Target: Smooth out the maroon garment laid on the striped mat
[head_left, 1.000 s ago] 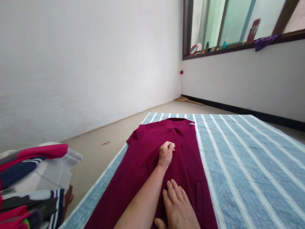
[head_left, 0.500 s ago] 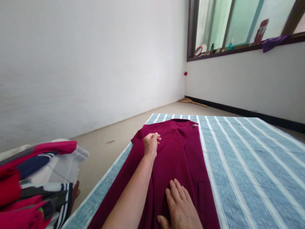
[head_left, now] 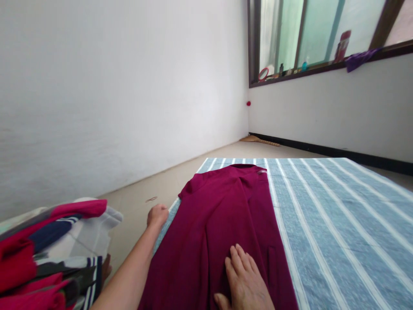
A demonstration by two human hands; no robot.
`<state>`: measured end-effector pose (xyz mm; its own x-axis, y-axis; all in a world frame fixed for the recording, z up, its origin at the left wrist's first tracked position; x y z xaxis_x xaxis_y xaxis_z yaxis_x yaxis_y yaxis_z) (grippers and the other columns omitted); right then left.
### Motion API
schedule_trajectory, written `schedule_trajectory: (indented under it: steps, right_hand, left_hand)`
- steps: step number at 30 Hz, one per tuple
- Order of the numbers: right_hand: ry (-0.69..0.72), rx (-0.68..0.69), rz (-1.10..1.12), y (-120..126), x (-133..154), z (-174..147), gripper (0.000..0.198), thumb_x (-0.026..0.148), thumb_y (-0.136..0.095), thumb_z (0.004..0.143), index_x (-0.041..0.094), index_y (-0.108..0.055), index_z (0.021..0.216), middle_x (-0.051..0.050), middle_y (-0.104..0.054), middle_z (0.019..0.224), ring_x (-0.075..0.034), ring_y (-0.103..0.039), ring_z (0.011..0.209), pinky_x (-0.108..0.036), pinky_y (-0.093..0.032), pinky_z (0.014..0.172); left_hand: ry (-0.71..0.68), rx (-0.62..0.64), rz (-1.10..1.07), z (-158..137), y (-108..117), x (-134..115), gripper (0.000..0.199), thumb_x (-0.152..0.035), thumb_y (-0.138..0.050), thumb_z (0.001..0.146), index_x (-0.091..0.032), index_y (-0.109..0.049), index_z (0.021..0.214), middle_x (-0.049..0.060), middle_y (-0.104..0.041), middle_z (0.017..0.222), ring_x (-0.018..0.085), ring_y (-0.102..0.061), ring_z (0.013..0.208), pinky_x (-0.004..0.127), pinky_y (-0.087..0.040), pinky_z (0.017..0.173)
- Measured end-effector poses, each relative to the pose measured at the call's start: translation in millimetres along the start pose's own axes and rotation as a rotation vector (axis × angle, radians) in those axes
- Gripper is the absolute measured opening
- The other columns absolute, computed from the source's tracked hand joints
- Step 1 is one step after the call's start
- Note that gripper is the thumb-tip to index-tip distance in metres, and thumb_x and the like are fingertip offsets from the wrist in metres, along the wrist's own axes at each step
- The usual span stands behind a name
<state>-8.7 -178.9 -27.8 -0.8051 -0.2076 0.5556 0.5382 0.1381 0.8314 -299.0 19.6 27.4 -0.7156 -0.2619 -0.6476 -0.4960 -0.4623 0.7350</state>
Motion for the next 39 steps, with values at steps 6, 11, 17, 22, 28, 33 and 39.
schedule_trajectory:
  steps: [6,11,17,22,28,33,39]
  right_hand:
    - [0.014,-0.003,0.009,1,0,1,0.065,0.051,-0.051,0.081,0.011,-0.047,0.132,-0.014,-0.028,0.144,-0.031,-0.020,0.135,-0.045,-0.020,0.110]
    - [0.008,0.029,0.065,4,1,4,0.067,0.052,-0.051,0.080,0.009,-0.047,0.132,-0.016,-0.028,0.144,-0.031,-0.019,0.135,-0.044,-0.018,0.111]
    - [-0.014,0.045,0.079,6,0,5,0.067,0.053,-0.052,0.080,0.009,-0.047,0.131,-0.015,-0.028,0.143,-0.031,-0.019,0.135,-0.044,-0.018,0.110]
    - [-0.017,0.068,0.066,1,-1,9,0.071,0.055,-0.054,0.079,0.009,-0.046,0.132,-0.016,-0.029,0.143,-0.032,-0.020,0.134,-0.045,-0.020,0.110]
    - [-0.001,0.083,0.021,-3,0,14,0.078,0.060,-0.056,0.076,0.006,-0.046,0.131,-0.019,-0.029,0.142,-0.035,-0.023,0.133,-0.048,-0.022,0.109]
    - [0.009,0.092,-0.008,-3,-1,15,0.078,0.060,-0.056,0.076,0.005,-0.046,0.131,-0.020,-0.031,0.141,-0.035,-0.023,0.133,-0.048,-0.024,0.108]
    - [0.017,0.049,-0.044,-5,-2,15,0.078,0.063,-0.055,0.075,0.007,-0.049,0.130,-0.019,-0.034,0.140,-0.035,-0.026,0.132,-0.047,-0.027,0.107]
  left_hand:
    - [-0.017,0.167,0.193,0,-14,-8,0.026,-0.023,-0.063,0.054,-0.023,-0.041,0.039,0.008,-0.055,0.045,0.036,-0.063,0.070,0.036,-0.043,0.059]
    - [-0.210,0.157,0.189,-21,-26,-69,0.007,-0.025,-0.059,0.065,-0.018,-0.062,0.065,0.015,-0.068,0.082,0.038,-0.061,0.091,0.043,-0.044,0.077]
    - [-0.649,0.465,-0.024,-107,-101,-172,0.016,-0.021,-0.062,0.069,-0.024,-0.070,0.082,-0.002,-0.070,0.088,0.016,-0.064,0.083,0.023,-0.046,0.081]
    - [-0.882,0.564,-0.136,-162,-148,-209,0.016,-0.010,-0.062,0.066,-0.020,-0.069,0.075,0.001,-0.067,0.080,0.016,-0.060,0.076,0.028,-0.047,0.077]
    - [-0.885,0.533,-0.124,-165,-162,-204,0.017,-0.010,-0.068,0.066,-0.019,-0.069,0.080,0.004,-0.065,0.091,0.018,-0.057,0.089,0.033,-0.043,0.087]
    - [-0.935,0.534,-0.046,-169,-160,-200,0.026,-0.013,-0.070,0.067,-0.021,-0.070,0.092,0.003,-0.062,0.099,0.019,-0.055,0.093,0.033,-0.044,0.087]
    - [-1.011,0.499,0.069,-178,-160,-202,0.025,-0.017,-0.065,0.074,-0.024,-0.068,0.098,0.003,-0.058,0.102,0.019,-0.052,0.094,0.032,-0.046,0.083]
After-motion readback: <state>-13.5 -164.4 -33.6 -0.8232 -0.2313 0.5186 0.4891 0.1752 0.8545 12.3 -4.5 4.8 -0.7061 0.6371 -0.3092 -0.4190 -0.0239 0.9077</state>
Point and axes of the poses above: each hand's wrist, its own z-axis towards the middle knuckle, its own y-axis out of the back of the hand, x = y × z, the point moved 8 cm from there along z, towards the middle knuckle
